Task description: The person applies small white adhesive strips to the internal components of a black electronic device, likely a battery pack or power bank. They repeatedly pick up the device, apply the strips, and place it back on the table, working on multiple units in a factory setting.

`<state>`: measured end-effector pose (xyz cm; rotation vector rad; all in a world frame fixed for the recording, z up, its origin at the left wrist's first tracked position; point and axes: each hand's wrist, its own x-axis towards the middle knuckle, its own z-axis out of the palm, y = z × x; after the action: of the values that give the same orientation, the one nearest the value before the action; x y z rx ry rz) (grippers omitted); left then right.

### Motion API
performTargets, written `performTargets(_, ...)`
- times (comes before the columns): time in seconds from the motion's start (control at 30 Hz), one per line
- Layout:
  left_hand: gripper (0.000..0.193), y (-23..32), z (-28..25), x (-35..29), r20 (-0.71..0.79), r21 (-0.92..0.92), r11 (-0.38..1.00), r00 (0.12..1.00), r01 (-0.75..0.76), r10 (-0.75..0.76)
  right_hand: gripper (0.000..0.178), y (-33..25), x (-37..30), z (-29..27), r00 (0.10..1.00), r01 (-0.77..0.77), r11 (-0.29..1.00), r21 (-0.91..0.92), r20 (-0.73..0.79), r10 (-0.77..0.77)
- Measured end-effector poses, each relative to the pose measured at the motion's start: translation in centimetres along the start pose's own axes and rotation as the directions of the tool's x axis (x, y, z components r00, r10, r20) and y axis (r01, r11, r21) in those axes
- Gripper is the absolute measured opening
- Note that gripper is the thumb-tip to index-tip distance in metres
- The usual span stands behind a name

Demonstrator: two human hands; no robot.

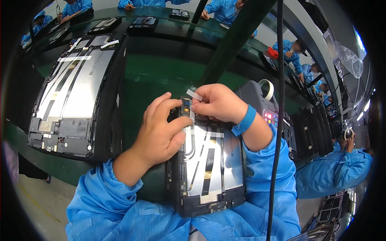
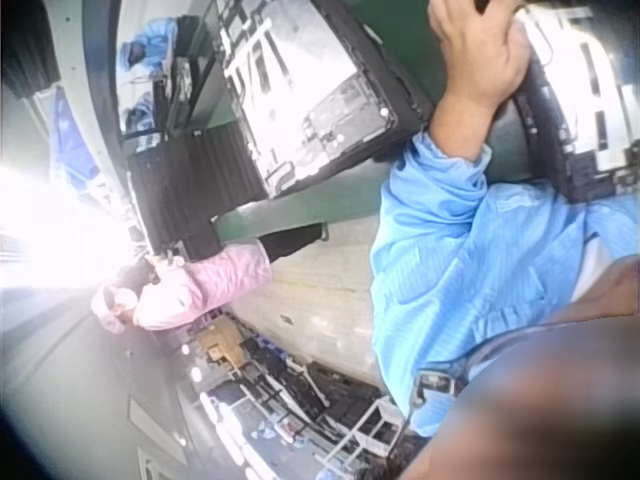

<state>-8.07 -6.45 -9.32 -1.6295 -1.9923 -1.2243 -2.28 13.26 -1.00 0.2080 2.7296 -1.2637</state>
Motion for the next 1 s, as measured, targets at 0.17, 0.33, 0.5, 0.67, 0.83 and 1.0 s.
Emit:
performTargets(0.17, 0.029, 0.0, 0.1, 0.0, -0.008, -0.005, 1.0, 1.0, 0.011, -0.011, 0.019, -0.3, 0.5, 0.7, 0.996, -0.071, 0.995, -0.073, -0.058, 0.066)
performTargets(0.33, 0.028, 0.5, 0.0, 0.1, -0.009, 0.013, 1.0, 1.0, -0.006, 0.006, 0.028, -1.0, -0.1, 0.2, 0.992, -0.102, 0.995, -0.002, -0.079, 0.102)
performTargets(0.5, 0.029, 0.2, 0.3, -0.1, -0.017, -0.006, 1.0, 1.0, -0.012, 0.012, 0.038, -0.5, 0.0, 0.3, 0.994, 0.0, 0.992, -0.126, -0.109, -0.014)
performTargets(0.67, 0.027, 0.7, 0.4, 0.0, -0.023, -0.012, 1.0, 1.0, -0.021, 0.02, 0.033, -1.1, 0.3, 0.1, 0.966, -0.243, 0.97, 0.007, -0.093, 0.243)
performTargets(0.83, 0.026, 0.8, 0.4, 0.1, -0.023, 0.0, 1.0, 1.0, -0.02, 0.02, 0.023, -1.3, 0.3, 0.3, 0.947, -0.295, 0.95, 0.1, -0.097, 0.305)
performTargets(1.0, 0.026, 0.0, 0.2, -1.0, -0.039, 0.051, 0.999, 0.999, -0.015, 0.017, 0.023, -1.7, 1.2, 1.5, 0.954, -0.264, 0.962, -0.075, -0.168, 0.249)
